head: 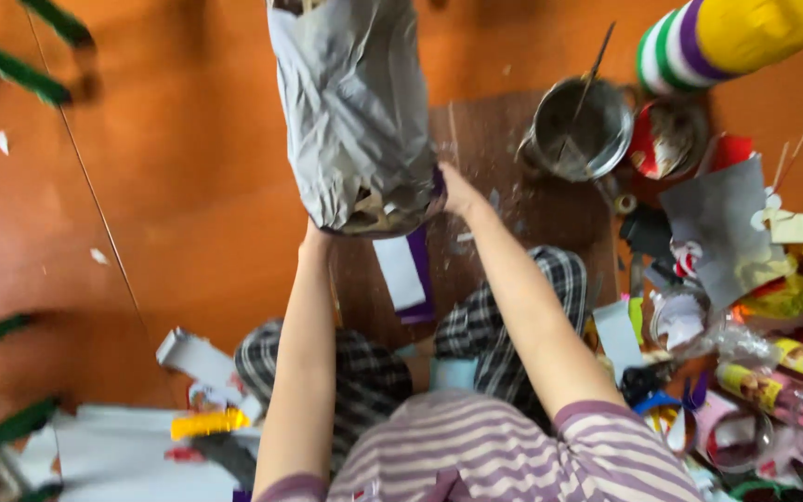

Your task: Decorating a giraffe model by cutting and applying paper strips

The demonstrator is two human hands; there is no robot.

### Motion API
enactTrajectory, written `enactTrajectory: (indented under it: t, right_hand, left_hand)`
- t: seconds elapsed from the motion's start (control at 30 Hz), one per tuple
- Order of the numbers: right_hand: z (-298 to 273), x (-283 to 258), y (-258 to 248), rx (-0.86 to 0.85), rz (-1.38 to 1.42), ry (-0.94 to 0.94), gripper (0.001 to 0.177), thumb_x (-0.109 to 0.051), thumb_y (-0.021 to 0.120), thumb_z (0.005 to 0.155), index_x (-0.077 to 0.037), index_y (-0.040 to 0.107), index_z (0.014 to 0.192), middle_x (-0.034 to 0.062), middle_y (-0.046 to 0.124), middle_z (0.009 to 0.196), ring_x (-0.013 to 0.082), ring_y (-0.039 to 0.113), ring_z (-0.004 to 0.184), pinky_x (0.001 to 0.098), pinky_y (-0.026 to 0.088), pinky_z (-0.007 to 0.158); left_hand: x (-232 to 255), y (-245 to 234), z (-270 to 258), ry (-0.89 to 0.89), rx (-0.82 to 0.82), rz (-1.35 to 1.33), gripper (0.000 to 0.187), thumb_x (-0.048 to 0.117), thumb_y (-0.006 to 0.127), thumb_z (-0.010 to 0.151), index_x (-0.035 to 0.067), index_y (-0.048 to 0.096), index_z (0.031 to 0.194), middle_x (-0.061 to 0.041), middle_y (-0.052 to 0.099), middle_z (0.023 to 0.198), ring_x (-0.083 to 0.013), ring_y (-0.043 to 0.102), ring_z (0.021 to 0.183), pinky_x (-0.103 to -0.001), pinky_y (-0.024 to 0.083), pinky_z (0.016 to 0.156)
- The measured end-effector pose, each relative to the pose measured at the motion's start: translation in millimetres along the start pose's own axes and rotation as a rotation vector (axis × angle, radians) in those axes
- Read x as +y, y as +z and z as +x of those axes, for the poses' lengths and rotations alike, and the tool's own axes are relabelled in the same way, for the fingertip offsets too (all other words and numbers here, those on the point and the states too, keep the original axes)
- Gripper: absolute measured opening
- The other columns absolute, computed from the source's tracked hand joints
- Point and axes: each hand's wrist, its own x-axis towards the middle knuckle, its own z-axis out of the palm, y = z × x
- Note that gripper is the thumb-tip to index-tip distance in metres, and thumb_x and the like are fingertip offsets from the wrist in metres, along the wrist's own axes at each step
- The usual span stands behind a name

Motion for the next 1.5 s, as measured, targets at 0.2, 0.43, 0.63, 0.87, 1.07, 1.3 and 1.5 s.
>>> enactTrajectory:
  t: [0.2,0.43,0.63,0.87,1.07,1.3,1.5]
  right_hand:
    - [-8,11,0,0.089,-0.175,0.073,0.04,-0.003,0.078,0.071,-0.004,0.063,0.108,0.0175,0.062,0.097,0.0322,0.062,0.094,0.0431,0.049,0.083]
    - [-64,-39,27,0.241,-0.428,0.002,0.039,-0.004,0.073,0.074,-0.003,0.06,0.11,0.0195,0.057,0.094,0.0378,0.06,0.092,0.0472,0.048,0.079]
    - [-192,-11,94,-0.119,-0.858,-0.061,0.039,-0.015,0.074,0.073,-0.015,0.057,0.109,0.0092,0.056,0.097,0.0332,0.062,0.09,0.043,0.052,0.076]
    - [-190,53,103,-0.034,-1.008,-0.205,0.008,-0.02,0.067,0.084,-0.019,0.059,0.082,0.0002,0.057,0.081,0.0261,0.064,0.083,0.0386,0.054,0.066]
    - [-221,43,121,0.033,-1.323,-0.33,0.017,-0.021,0.064,0.083,-0.02,0.059,0.098,0.0055,0.058,0.097,0.0245,0.059,0.088,0.0359,0.05,0.061]
    - [-218,17,129,-0.09,-0.571,0.16,0.024,-0.025,0.044,0.101,-0.009,0.062,0.101,0.0209,0.061,0.106,0.0393,0.059,0.104,0.046,0.052,0.084]
    - [-200,-35,64,-0.258,-0.9,-0.099,0.023,-0.032,0.066,0.086,-0.013,0.066,0.099,0.011,0.067,0.088,0.0335,0.068,0.089,0.0427,0.053,0.073]
  left_hand:
    - [-71,10,-50,-0.168,0.048,0.058,0.049,0.019,0.077,0.082,0.016,0.048,0.121,-0.011,0.063,0.109,-0.0287,0.065,0.1,-0.046,0.056,0.084]
    - [-108,22,-71,-0.216,0.152,0.111,0.051,0.02,0.075,0.083,0.02,0.044,0.124,-0.009,0.062,0.113,-0.0278,0.066,0.104,-0.046,0.057,0.085]
    - [-247,84,-129,-0.319,0.212,0.011,0.041,0.022,0.073,0.088,0.022,0.048,0.121,-0.004,0.064,0.112,-0.0218,0.066,0.103,-0.041,0.057,0.086]
    - [-233,109,-203,-0.5,0.161,-0.473,0.042,0.032,0.071,0.093,0.0,0.063,0.119,-0.021,0.067,0.1,-0.0263,0.068,0.088,-0.035,0.058,0.071]
    - [-245,113,-181,-0.577,0.171,-0.647,0.041,0.027,0.063,0.095,-0.005,0.061,0.12,-0.021,0.067,0.091,-0.0214,0.067,0.073,-0.03,0.06,0.062]
    - [-233,103,-183,-0.454,0.036,-0.367,0.064,0.052,0.065,0.094,-0.008,0.064,0.116,-0.028,0.064,0.107,-0.03,0.061,0.098,-0.044,0.051,0.083]
    - [-235,101,-175,-0.459,0.167,-0.165,0.048,0.033,0.086,0.07,0.005,0.071,0.106,-0.016,0.069,0.082,-0.0258,0.067,0.072,-0.037,0.054,0.061]
